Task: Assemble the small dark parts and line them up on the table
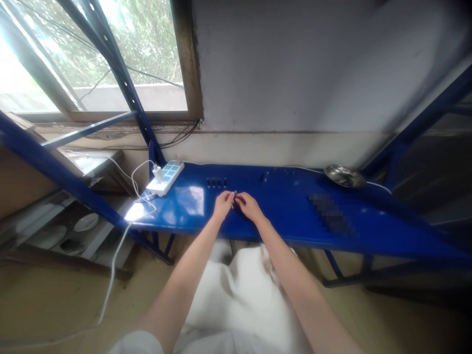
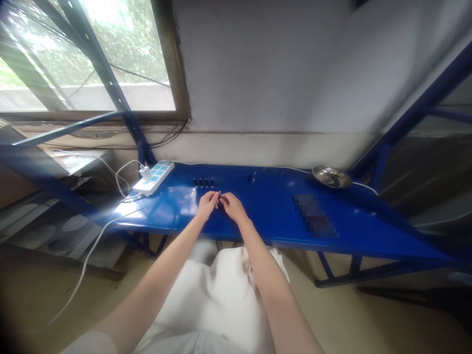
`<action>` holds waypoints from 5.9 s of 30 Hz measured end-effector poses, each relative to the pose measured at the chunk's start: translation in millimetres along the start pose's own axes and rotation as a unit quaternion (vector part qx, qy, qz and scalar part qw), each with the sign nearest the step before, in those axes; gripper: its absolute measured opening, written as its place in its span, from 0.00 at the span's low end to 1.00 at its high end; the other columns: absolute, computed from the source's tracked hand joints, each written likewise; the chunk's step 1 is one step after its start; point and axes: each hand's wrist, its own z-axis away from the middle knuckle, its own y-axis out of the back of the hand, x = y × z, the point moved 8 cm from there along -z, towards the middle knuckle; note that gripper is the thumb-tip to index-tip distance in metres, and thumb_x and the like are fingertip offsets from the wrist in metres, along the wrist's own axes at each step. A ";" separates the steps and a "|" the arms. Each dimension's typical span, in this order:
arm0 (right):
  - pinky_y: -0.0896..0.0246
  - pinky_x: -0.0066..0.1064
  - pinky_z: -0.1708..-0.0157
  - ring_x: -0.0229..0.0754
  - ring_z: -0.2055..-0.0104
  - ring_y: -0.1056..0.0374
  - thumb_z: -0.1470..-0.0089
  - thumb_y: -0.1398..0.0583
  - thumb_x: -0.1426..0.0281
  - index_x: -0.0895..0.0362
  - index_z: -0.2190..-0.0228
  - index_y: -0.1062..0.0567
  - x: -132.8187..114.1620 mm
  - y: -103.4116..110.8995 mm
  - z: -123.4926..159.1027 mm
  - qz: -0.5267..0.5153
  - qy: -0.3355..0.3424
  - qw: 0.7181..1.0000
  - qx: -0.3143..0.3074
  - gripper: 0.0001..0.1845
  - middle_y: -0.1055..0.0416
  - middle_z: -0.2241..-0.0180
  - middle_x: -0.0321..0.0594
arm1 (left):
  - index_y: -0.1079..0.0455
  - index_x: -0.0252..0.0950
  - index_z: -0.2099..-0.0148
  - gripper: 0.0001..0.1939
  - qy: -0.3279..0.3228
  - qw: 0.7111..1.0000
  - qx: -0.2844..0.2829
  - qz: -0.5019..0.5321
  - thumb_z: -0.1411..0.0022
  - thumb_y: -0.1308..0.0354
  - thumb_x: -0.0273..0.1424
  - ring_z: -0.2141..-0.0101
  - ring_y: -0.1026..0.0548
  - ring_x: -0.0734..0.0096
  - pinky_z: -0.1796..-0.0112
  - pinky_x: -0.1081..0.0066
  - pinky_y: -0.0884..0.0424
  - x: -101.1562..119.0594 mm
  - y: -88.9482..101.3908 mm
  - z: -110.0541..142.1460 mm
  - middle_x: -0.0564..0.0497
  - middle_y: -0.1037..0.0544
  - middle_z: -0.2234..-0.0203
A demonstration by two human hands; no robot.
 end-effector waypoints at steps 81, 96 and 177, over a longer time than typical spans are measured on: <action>0.36 0.33 0.67 0.47 0.67 0.28 0.57 0.39 0.74 0.64 0.69 0.25 149.1 90.3 -43.7 0.093 -0.383 0.913 0.105 0.09 0.27 0.74 0.48 | 0.33 0.35 0.68 0.09 0.047 0.999 -0.021 -0.012 0.43 0.52 0.33 0.83 0.35 0.81 0.78 0.77 0.37 -3.5 -2.8 1.4 0.54 0.31 0.81; 0.34 0.28 0.71 0.39 0.74 0.29 0.55 0.40 0.72 0.64 0.63 0.27 117.2 90.1 -19.7 0.010 -0.352 0.932 0.089 0.14 0.25 0.70 0.47 | 0.32 0.34 0.69 0.10 0.049 0.998 0.011 0.026 0.44 0.50 0.34 0.84 0.35 0.81 0.79 0.77 0.37 -2.9 2.1 1.3 0.55 0.32 0.82; 0.48 0.25 0.82 0.31 0.85 0.47 0.54 0.48 0.43 0.55 0.84 0.40 -114.7 123.6 -30.3 -0.238 -0.110 0.960 0.095 0.28 0.44 0.87 0.31 | 0.35 0.33 0.61 0.09 -0.125 0.984 -0.127 -0.022 0.43 0.45 0.32 0.86 0.35 0.85 0.81 0.82 0.38 199.2 11.0 4.7 0.53 0.25 0.75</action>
